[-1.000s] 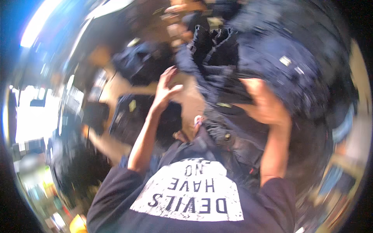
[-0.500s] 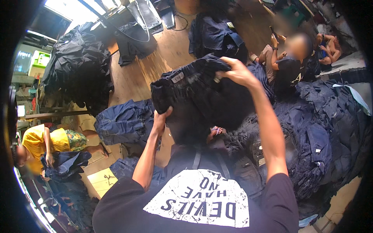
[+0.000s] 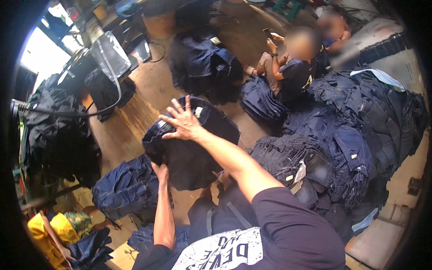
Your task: The person uses a handheld electric tool to trim threads on a pair of dark shorts, then folds the shorts and places them on a large pile. The person continues folding additional dark garments and stacking them on the pile.
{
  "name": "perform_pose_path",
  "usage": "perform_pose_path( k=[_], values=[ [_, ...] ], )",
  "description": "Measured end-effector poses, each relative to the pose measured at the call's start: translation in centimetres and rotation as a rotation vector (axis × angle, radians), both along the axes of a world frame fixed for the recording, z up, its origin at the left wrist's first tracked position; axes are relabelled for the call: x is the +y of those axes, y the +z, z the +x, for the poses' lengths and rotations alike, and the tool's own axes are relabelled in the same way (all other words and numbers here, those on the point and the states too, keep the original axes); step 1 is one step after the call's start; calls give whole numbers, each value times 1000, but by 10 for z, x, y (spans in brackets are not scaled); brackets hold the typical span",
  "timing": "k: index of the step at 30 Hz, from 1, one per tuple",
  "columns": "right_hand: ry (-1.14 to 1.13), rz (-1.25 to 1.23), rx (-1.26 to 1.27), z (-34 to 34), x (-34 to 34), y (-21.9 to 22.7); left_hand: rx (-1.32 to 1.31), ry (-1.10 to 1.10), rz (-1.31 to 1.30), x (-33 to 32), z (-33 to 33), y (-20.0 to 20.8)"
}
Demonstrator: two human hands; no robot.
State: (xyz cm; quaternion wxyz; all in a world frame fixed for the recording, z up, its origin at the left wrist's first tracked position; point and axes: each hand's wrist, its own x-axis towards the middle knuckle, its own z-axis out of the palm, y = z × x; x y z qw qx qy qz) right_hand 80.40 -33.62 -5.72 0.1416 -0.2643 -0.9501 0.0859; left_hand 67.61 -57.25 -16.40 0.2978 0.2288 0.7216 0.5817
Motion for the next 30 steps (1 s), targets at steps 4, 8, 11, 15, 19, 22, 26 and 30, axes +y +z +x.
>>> perform_pose_path(
  k=[4, 8, 11, 15, 19, 22, 26, 30],
  values=[
    [-13, -67, -29, -13, 9, -34, -47, 9, -48, 9, -4, 1],
    [31, -78, -50, -10, 9, -21, 56, -4, -73, 5, -7, 10],
    [45, -65, -79, 11, -2, 9, 158, 8, -63, -4, 0, 18],
    [-96, -91, 183, 90, -46, 41, 325, 46, -122, -20, 13, 22],
    [-536, -227, 263, 234, -114, 44, 280, 64, -133, -35, 10, 14],
    [-961, -482, 293, 362, -176, 30, 209, 81, -93, -53, 6, 1],
    [-1519, -588, 626, 511, -288, 15, 178, 171, -389, -94, 34, -3],
    [-1721, -457, 835, 586, -385, 11, -333, -677, -1020, -129, 81, 33]
  ],
)
